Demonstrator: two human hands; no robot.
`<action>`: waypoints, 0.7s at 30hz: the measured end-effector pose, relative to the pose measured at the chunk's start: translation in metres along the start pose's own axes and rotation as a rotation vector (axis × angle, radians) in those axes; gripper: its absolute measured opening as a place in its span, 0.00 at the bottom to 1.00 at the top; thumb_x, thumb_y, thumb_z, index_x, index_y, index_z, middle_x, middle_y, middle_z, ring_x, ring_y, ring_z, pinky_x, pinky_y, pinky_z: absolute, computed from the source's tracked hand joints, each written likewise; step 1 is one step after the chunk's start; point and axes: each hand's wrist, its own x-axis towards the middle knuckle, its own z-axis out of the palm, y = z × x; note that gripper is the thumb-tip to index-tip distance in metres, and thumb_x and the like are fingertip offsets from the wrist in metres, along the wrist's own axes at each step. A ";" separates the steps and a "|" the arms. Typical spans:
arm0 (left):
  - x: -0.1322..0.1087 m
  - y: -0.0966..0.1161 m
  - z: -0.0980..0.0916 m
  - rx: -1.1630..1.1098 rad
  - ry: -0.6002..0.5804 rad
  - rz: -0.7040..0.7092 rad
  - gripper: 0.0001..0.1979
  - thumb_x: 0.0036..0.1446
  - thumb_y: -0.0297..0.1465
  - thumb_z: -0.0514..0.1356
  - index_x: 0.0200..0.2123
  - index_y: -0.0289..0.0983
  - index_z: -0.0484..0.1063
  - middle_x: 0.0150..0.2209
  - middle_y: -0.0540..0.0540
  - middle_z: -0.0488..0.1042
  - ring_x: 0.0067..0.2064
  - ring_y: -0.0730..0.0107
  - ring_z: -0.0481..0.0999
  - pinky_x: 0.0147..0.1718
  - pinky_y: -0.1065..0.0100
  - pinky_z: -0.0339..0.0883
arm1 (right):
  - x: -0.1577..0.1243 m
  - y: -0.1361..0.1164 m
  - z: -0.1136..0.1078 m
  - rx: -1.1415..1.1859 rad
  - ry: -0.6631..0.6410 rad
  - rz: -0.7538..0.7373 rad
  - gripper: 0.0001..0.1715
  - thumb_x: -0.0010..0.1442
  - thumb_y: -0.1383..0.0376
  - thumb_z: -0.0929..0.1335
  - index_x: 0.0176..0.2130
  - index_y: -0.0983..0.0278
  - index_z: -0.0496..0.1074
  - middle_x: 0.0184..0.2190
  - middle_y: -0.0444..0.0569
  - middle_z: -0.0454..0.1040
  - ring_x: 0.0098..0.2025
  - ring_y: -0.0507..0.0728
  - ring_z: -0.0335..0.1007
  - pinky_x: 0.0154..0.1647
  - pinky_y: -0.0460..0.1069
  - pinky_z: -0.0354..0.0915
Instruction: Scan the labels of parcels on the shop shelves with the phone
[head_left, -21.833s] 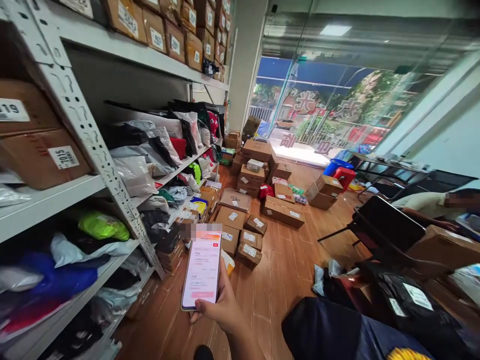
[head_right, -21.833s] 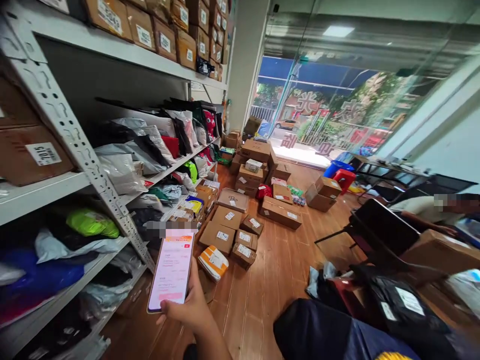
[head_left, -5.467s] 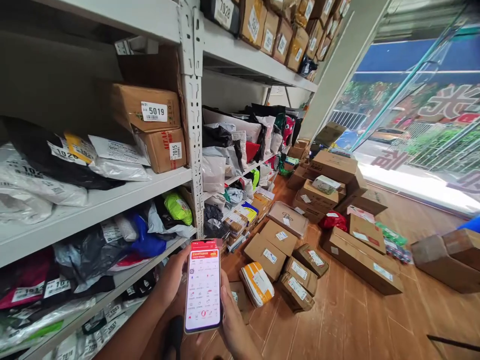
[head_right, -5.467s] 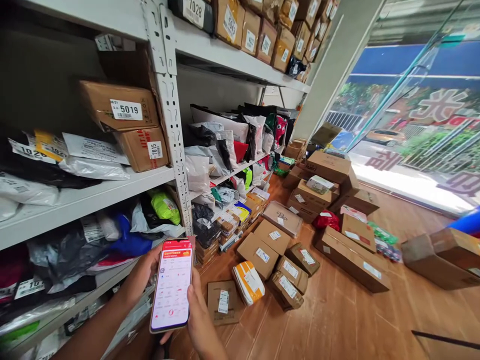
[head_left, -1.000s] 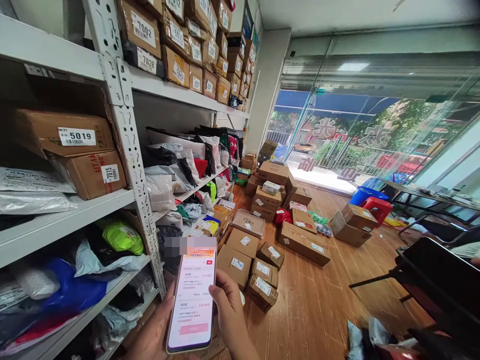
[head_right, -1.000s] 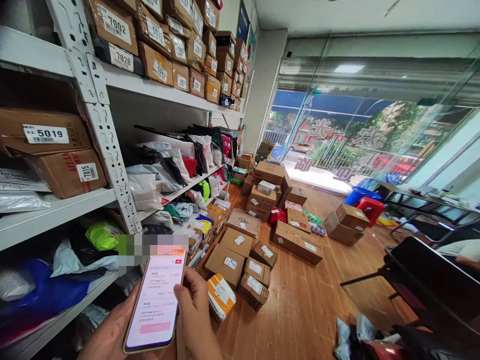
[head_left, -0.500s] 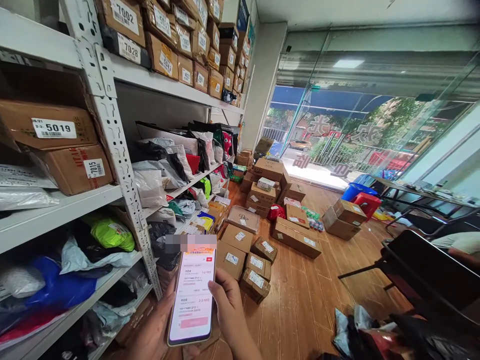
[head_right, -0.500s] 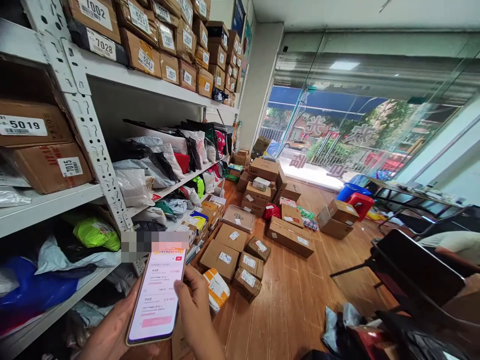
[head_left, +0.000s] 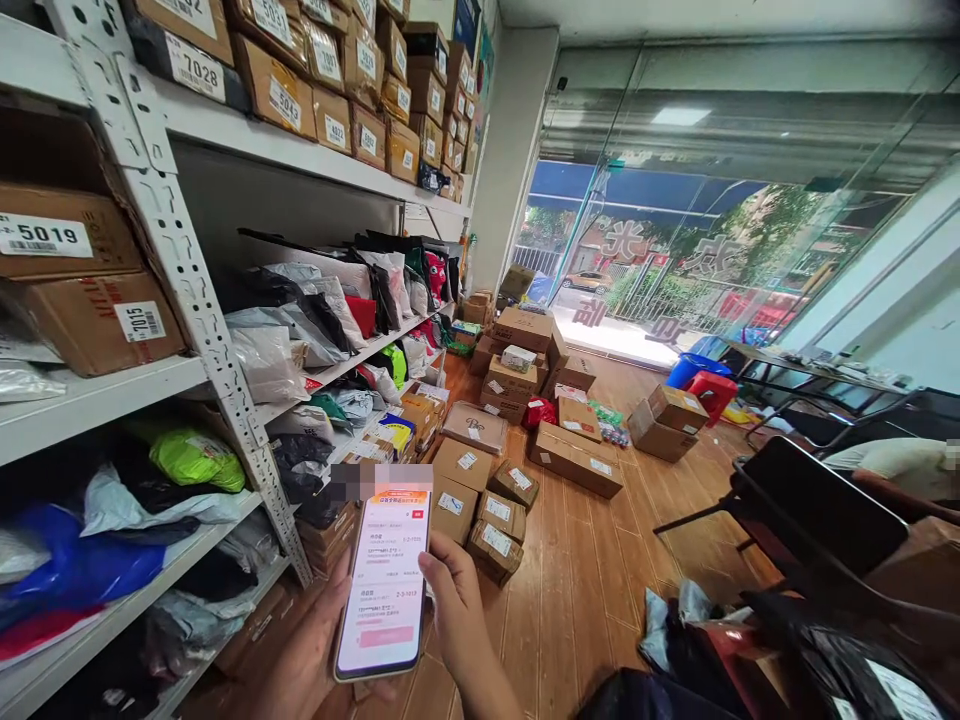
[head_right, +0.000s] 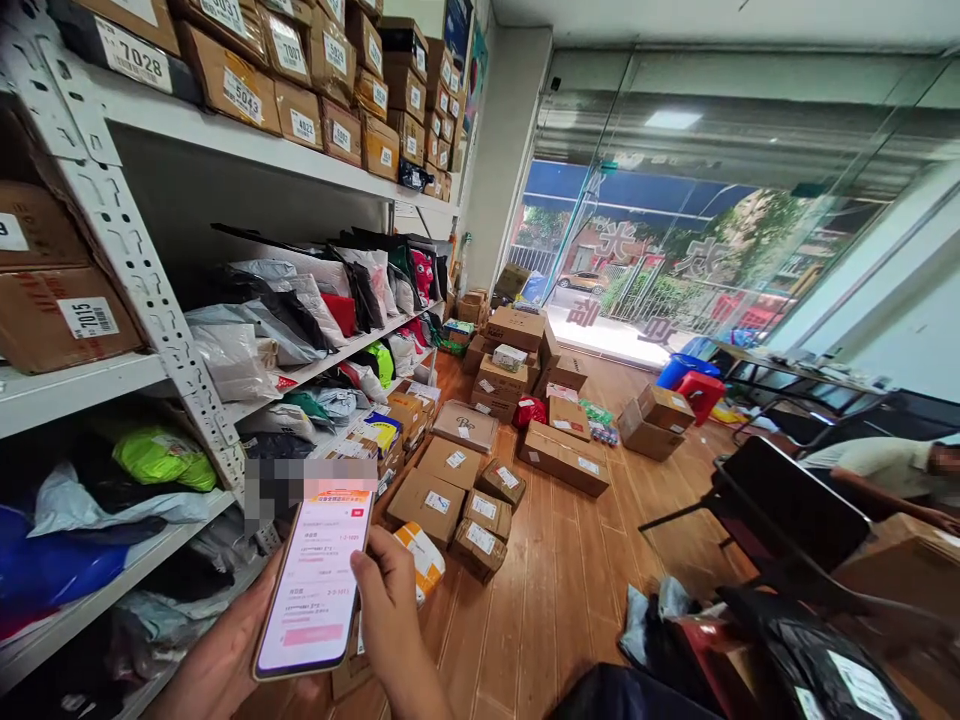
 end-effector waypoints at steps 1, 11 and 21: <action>-0.002 -0.001 0.003 0.006 0.000 0.002 0.52 0.51 0.44 0.62 0.67 0.45 0.28 0.40 0.41 0.78 0.34 0.53 0.75 0.21 0.56 0.74 | -0.002 0.000 -0.002 0.002 -0.004 -0.002 0.18 0.53 0.53 0.68 0.38 0.62 0.79 0.31 0.47 0.77 0.35 0.58 0.68 0.37 0.49 0.62; -0.021 -0.002 0.020 0.061 0.000 0.016 0.42 0.56 0.43 0.57 0.67 0.44 0.37 0.54 0.37 0.72 0.41 0.48 0.76 0.22 0.58 0.74 | -0.013 0.001 -0.003 0.039 0.091 0.057 0.17 0.48 0.55 0.68 0.31 0.65 0.78 0.26 0.47 0.75 0.30 0.56 0.65 0.32 0.48 0.62; -0.027 0.001 0.019 0.190 0.033 0.058 0.46 0.53 0.45 0.59 0.67 0.45 0.35 0.60 0.38 0.65 0.55 0.41 0.68 0.25 0.60 0.75 | -0.010 0.001 0.007 0.091 0.041 0.087 0.27 0.47 0.45 0.70 0.31 0.66 0.76 0.24 0.47 0.75 0.26 0.54 0.65 0.28 0.48 0.60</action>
